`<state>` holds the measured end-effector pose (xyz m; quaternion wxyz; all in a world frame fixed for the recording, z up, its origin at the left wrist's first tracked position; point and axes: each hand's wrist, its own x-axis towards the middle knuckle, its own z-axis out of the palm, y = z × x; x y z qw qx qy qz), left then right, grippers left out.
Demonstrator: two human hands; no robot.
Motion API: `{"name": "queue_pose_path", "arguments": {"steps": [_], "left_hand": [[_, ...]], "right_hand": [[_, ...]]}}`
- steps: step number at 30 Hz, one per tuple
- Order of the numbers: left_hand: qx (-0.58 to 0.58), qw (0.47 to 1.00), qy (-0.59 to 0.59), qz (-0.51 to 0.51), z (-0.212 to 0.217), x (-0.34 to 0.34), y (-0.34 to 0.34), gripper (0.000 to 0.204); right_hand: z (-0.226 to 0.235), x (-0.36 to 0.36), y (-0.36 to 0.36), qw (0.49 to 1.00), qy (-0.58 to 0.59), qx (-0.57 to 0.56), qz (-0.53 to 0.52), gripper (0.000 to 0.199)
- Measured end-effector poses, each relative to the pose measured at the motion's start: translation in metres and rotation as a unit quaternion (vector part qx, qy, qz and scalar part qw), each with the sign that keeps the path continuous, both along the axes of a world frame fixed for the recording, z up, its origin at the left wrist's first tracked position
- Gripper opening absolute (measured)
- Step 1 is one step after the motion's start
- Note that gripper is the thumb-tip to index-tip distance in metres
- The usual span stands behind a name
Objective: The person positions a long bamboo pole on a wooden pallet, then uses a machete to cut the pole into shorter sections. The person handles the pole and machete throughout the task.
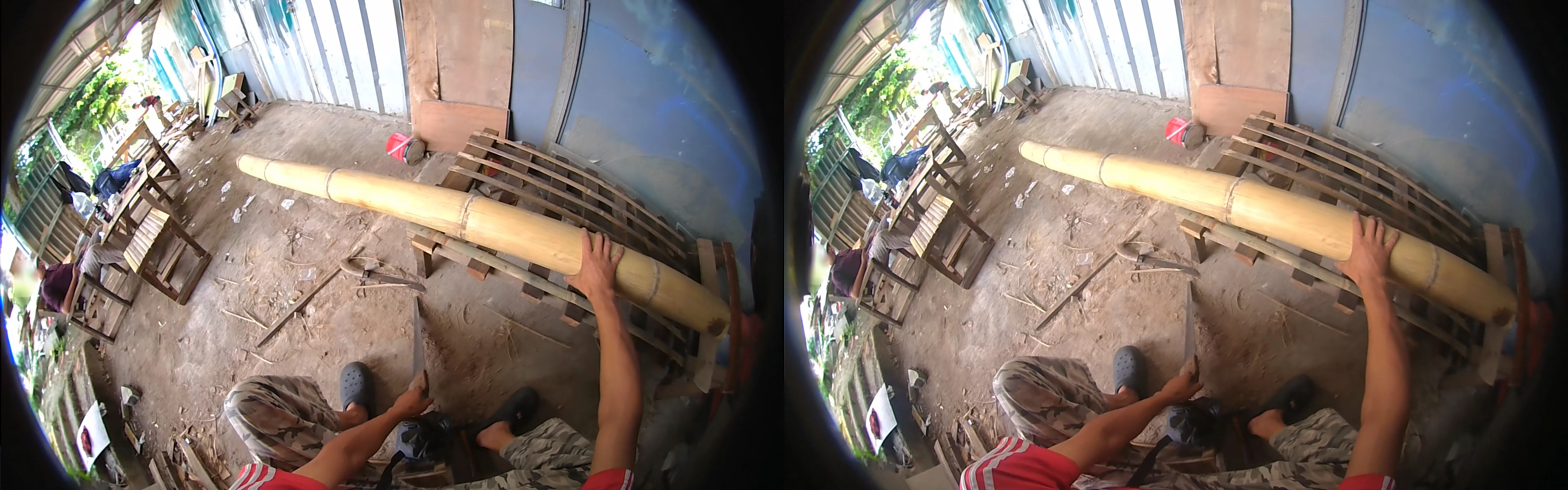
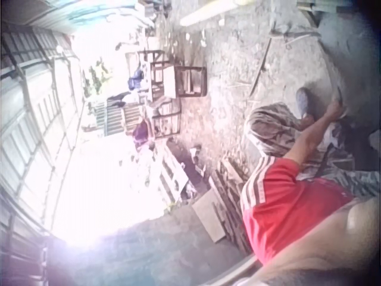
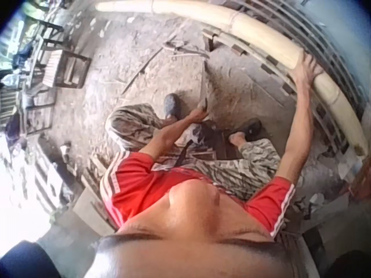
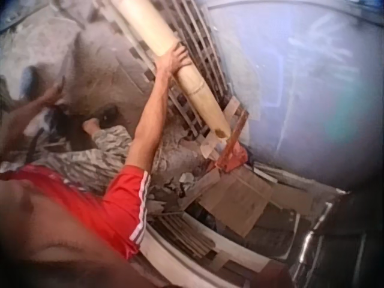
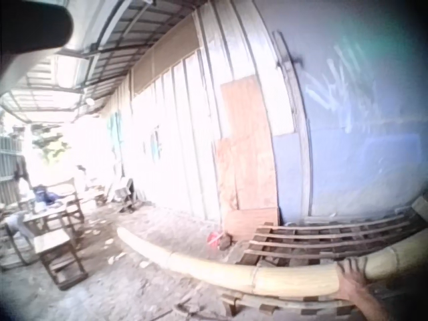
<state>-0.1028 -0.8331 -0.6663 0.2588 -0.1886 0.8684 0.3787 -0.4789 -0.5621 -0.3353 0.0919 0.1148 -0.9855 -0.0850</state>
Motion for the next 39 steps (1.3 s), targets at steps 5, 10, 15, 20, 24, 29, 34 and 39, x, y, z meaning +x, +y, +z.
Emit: {"name": "queue_pose_path", "arguments": {"steps": [5, 10, 15, 20, 24, 29, 34, 39], "left_hand": [[0.102, 0.992, -0.077, -0.013, -0.014, -0.033, -0.015, 0.068], [0.182, 0.916, 0.112, 0.34, 0.001, -0.14, -0.105, 0.065], [0.507, 0.67, 0.235, 0.49, 0.085, -0.292, -0.19, 0.113], [0.527, 0.589, 0.338, 0.511, 0.151, -0.379, -0.253, 0.119], [0.554, 0.627, 0.339, 0.43, 0.157, -0.413, -0.29, 0.103], [0.564, 0.636, 0.311, 0.425, 0.162, -0.441, -0.294, 0.098], [0.525, 0.66, 0.314, 0.435, 0.165, -0.454, -0.313, 0.08], [0.505, 0.661, 0.31, 0.46, 0.158, -0.454, -0.315, 0.083]], "right_hand": [[0.025, 0.018, 0.003, 0.998, 0.007, 0.07, -0.002, 0.124], [0.041, 0.016, -0.015, 0.994, -0.02, 0.1, 0.049, 0.122], [0.031, 0.012, 0.006, 0.992, 0.035, 0.077, 0.091, 0.12], [0.008, 0.025, 0.013, 0.99, 0.063, 0.077, 0.101, 0.119], [-0.001, 0.037, 0.019, 0.987, 0.097, 0.061, 0.11, 0.114], [-0.026, 0.039, 0.034, 0.983, 0.128, 0.048, 0.121, 0.106], [-0.05, 0.038, 0.035, 0.981, 0.142, 0.016, 0.133, 0.101], [-0.061, 0.038, 0.044, 0.985, 0.113, -0.003, 0.134, 0.105]]}}
